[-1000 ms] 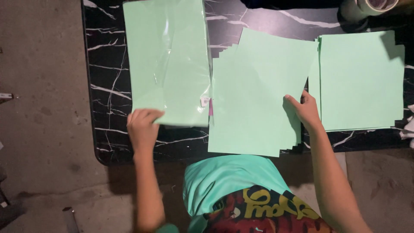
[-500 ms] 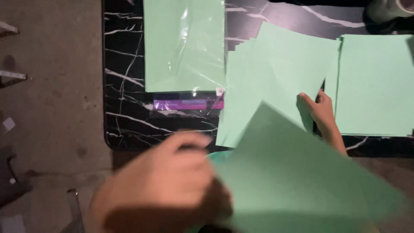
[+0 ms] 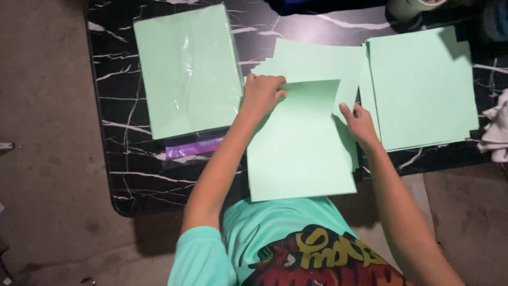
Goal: The person handles a stack of light green paper sheets on a black marble-patterned table. They repeatedly pick up sheets, fold them in half, and place them back into a pile. The person also briefly handles a plastic-wrapped package of paper.
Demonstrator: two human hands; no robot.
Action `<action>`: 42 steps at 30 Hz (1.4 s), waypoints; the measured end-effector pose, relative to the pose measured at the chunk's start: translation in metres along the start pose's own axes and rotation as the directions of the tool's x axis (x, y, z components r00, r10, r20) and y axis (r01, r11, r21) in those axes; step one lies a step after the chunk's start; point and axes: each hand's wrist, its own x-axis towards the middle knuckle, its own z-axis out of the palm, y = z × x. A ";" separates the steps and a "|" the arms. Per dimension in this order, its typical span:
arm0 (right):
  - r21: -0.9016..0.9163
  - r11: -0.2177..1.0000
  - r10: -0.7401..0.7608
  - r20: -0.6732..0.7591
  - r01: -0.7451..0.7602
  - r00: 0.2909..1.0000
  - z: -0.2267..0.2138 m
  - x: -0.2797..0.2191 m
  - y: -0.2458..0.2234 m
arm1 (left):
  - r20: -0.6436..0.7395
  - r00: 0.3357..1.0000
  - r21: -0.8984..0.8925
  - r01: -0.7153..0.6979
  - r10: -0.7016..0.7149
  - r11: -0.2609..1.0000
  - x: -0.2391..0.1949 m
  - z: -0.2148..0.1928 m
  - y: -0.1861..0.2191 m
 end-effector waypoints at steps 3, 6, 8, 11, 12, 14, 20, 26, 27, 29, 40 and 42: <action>0.024 0.996 0.084 -0.004 -0.084 0.996 0.000 0.000 -0.004 | -0.039 0.999 -0.026 -0.018 0.017 0.999 0.008 0.023 -0.002; -0.068 0.993 0.100 0.035 -0.098 0.994 0.003 -0.018 -0.049 | -0.109 0.994 -0.008 -0.012 0.011 1.000 0.010 0.023 0.008; -0.082 0.987 0.143 0.030 -0.141 0.989 0.003 -0.018 -0.056 | -0.223 0.974 -0.030 -0.053 0.045 0.998 0.003 0.008 0.017; -0.104 0.976 0.195 0.019 -0.192 0.981 0.003 -0.017 -0.050 | -0.402 0.913 -0.184 -0.006 -0.069 0.983 -0.024 -0.022 0.023; -0.104 0.975 0.200 0.009 -0.198 0.980 0.003 -0.015 -0.048 | -0.450 0.868 -0.319 0.061 -0.208 0.946 -0.035 -0.035 0.023; -0.074 0.986 0.151 0.012 -0.149 0.989 0.004 -0.012 -0.034 | -0.567 0.729 -0.467 0.099 -0.384 0.879 -0.081 -0.033 0.000; -0.112 0.985 0.129 -0.017 -0.130 0.991 0.005 -0.005 -0.013 | -0.573 0.485 -0.482 0.452 -0.661 0.750 -0.203 -0.034 -0.073; -0.097 0.988 0.121 -0.016 -0.122 0.992 0.006 -0.013 -0.035 | -0.570 0.718 0.046 0.513 -0.400 0.857 -0.219 -0.044 -0.081; -0.132 0.977 0.166 -0.035 -0.169 0.985 0.006 -0.015 -0.041 | -0.588 0.727 0.088 0.494 -0.355 0.865 -0.217 -0.042 -0.084; -0.099 0.987 0.128 -0.025 -0.130 0.991 0.006 -0.011 -0.030 | -0.607 0.724 0.101 0.480 -0.328 0.871 -0.217 -0.040 -0.090; -0.075 0.995 0.070 0.003 -0.069 0.998 0.002 -0.007 -0.022 | -0.591 0.804 0.252 0.268 -0.072 0.930 -0.230 -0.062 -0.110; -0.027 0.998 0.061 0.012 -0.061 0.998 0.003 -0.008 -0.025 | -0.548 0.836 0.286 0.215 -0.025 0.934 -0.237 -0.065 -0.114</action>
